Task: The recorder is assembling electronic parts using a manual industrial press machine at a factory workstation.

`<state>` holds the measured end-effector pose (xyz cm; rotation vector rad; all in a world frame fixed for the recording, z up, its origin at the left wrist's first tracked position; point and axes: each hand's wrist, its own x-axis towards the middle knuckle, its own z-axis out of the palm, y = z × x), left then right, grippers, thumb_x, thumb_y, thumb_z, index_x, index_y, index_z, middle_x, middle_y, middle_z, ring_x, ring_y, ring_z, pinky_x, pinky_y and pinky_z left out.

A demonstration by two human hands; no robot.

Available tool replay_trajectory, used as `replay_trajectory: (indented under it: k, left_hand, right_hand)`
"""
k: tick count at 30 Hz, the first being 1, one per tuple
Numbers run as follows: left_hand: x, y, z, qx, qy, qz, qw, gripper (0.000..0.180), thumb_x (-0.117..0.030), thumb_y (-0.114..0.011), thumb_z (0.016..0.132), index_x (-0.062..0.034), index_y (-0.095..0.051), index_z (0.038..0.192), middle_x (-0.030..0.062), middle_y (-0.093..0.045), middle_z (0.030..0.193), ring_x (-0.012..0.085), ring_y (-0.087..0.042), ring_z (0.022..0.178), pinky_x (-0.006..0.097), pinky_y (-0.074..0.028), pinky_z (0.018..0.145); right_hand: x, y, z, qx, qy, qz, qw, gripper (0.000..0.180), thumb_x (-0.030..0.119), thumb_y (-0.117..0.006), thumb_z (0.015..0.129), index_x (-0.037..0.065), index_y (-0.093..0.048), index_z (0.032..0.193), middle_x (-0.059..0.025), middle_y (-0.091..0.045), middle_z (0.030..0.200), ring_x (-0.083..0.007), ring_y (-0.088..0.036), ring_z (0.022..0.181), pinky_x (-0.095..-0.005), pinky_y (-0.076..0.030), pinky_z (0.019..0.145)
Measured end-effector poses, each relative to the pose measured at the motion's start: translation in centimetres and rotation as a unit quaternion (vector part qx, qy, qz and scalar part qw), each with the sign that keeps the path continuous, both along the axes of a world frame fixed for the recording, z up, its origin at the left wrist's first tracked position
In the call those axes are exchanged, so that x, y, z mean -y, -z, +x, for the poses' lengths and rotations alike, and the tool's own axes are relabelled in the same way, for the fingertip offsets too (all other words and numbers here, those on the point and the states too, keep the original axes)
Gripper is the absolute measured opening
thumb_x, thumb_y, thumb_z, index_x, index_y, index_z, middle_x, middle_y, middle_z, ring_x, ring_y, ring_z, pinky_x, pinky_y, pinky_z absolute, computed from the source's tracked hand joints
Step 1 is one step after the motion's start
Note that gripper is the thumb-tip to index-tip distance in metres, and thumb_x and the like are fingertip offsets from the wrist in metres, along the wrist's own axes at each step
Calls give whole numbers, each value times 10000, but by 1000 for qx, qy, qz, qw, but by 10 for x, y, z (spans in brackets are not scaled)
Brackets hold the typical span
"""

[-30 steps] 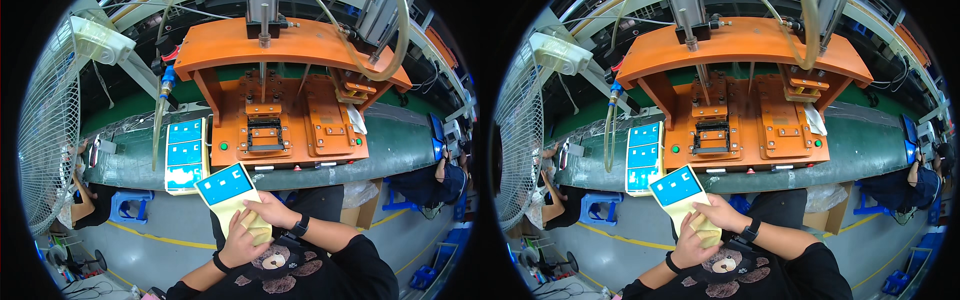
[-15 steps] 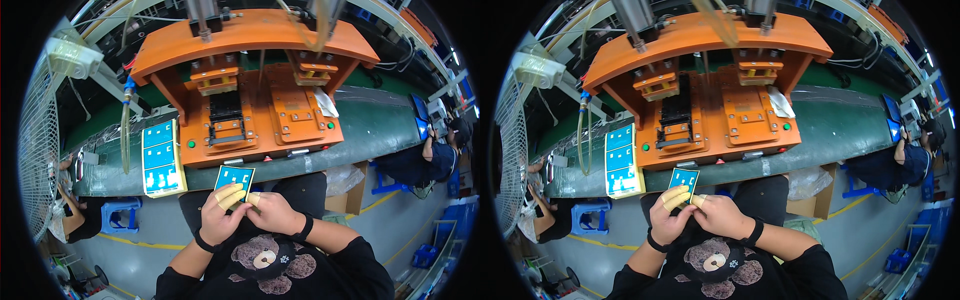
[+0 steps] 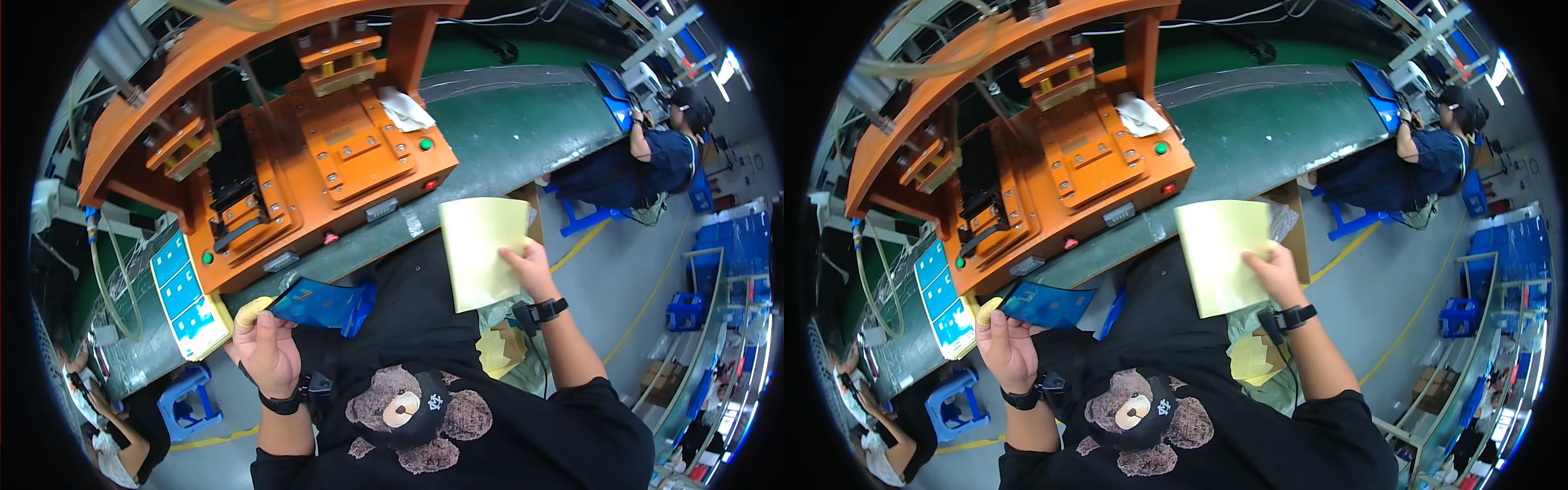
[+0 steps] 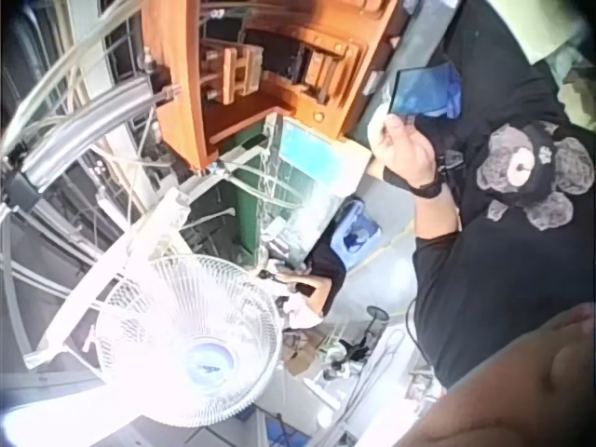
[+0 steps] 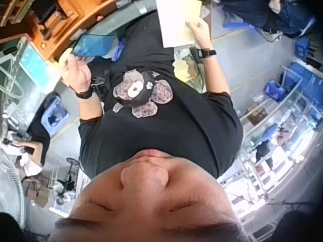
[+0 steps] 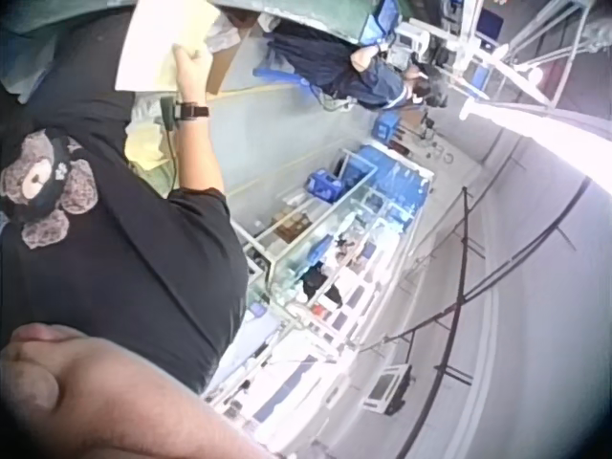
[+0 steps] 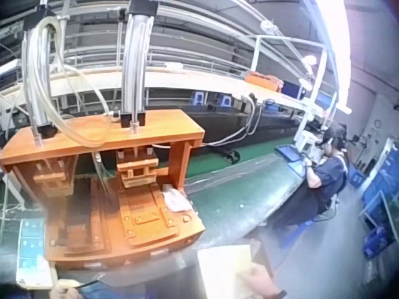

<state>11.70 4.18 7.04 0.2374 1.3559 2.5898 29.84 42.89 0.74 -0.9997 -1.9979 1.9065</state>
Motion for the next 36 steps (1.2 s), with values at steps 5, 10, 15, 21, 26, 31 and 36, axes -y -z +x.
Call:
replay_trajectory:
  k: [5,10,15,21,26,31,36]
  left_hand:
    - [-13,8,1,14,42,-19,999,227,-92,-596,938,-2,-568,1144,113,-647,1046,204,-651,884,332,-538,766]
    - [-6,12,-1,17,82,-19,996,240,-42,-603,923,32,-563,1148,155,-667,1061,198,-665,909,317,-559,776]
    - [11,15,-12,-44,85,-94,991,283,32,-594,902,41,-560,1182,128,-658,1096,166,-655,951,291,-552,801]
    - [29,-11,-26,-108,98,-190,971,291,45,-608,888,41,-574,1177,128,-664,1102,151,-649,990,258,-515,841]
    - [44,-32,-43,-128,121,-216,960,262,8,-601,909,42,-579,1167,129,-668,1076,151,-648,961,266,-529,817]
    - [60,-64,-62,-126,103,-206,965,239,3,-606,907,37,-597,1143,136,-668,1057,147,-657,917,264,-556,754]
    - [72,-66,-119,-62,46,-244,967,204,-66,-599,935,-3,-609,1129,30,-659,896,77,-618,707,218,-532,613]
  right_hand:
    - [-38,125,151,76,265,-68,959,261,22,-608,837,-41,-608,1090,-97,-679,971,-185,-649,807,-305,-519,707]
    - [25,224,299,330,318,-63,887,282,96,-673,758,-38,-664,1006,-135,-686,903,-241,-652,777,-368,-521,695]
    - [0,234,253,405,222,188,867,526,271,-736,772,-88,-607,1134,-246,-668,1076,-360,-643,1021,-406,-493,893]
    - [56,-3,-77,-106,-3,297,949,319,89,-667,855,7,-624,1160,-130,-647,1088,-216,-632,973,-323,-487,872]
    - [163,-132,-205,-322,-282,468,773,419,202,-727,783,41,-619,1154,-160,-590,1203,-346,-534,1152,-435,-429,981]
    - [186,-132,-261,-319,-341,561,683,259,216,-675,834,59,-641,1038,-106,-612,1101,-311,-556,1085,-419,-436,932]
    - [164,-170,-259,-361,-384,509,681,153,164,-646,848,52,-646,953,-90,-640,950,-294,-604,943,-404,-479,822]
